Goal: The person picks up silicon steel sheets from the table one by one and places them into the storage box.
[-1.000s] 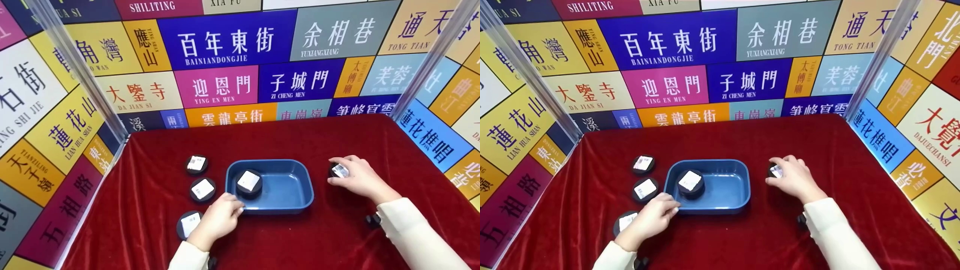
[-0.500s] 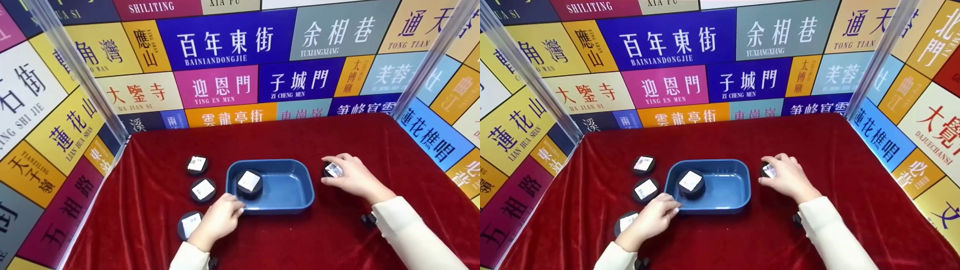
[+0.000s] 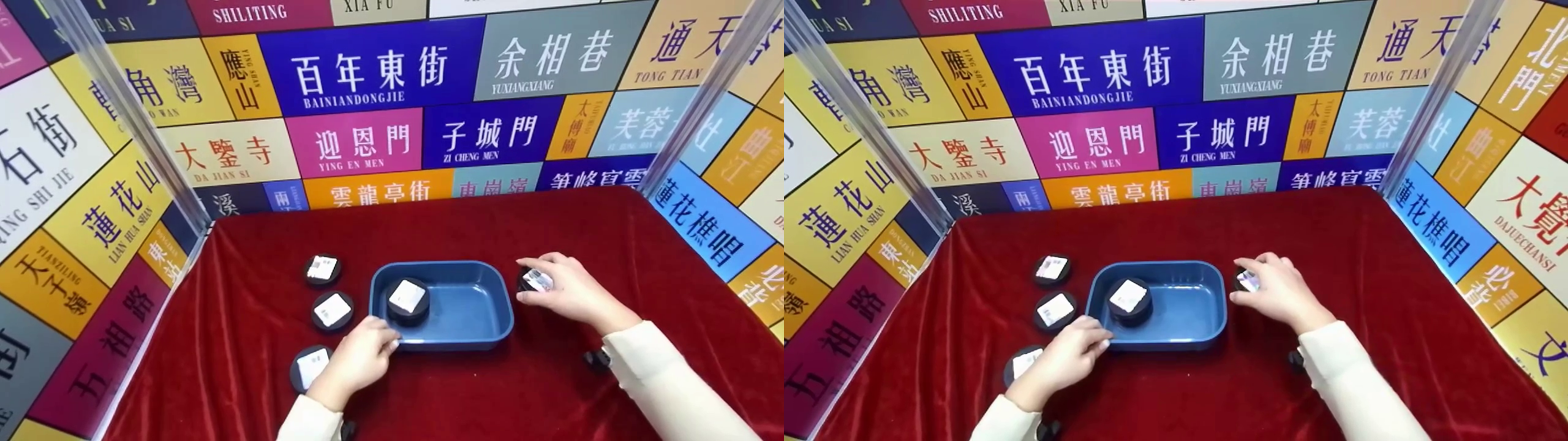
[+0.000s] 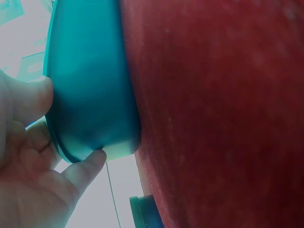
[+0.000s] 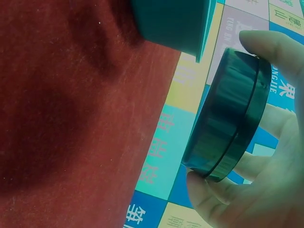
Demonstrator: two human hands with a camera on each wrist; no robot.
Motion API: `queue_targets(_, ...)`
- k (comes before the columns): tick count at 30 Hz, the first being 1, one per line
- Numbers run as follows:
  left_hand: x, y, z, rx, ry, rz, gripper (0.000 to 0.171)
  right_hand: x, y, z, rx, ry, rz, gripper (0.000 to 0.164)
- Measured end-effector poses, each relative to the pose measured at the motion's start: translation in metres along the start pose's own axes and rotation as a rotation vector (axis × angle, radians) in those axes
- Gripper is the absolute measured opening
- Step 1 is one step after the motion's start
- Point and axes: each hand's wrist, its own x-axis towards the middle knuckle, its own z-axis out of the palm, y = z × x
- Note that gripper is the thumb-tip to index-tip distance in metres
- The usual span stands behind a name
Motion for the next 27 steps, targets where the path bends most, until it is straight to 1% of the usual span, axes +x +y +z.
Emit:
queue_targets(9,0.000,-0.002,0.002,0.002,0.001,0.002,0.011,0.007,-0.010,0.000,-0.002,-0.019,-0.005,0.067)
queue_targets(17,0.001,-0.001,0.002,0.004,-0.008,-0.007,0.011,0.008,-0.017,0.003,0.003,-0.029,-0.014,0.071)
queue_targets(27,0.000,-0.002,0.002,0.011,0.001,0.010,0.011,0.014,-0.028,0.008,-0.013,-0.052,-0.027,0.071)
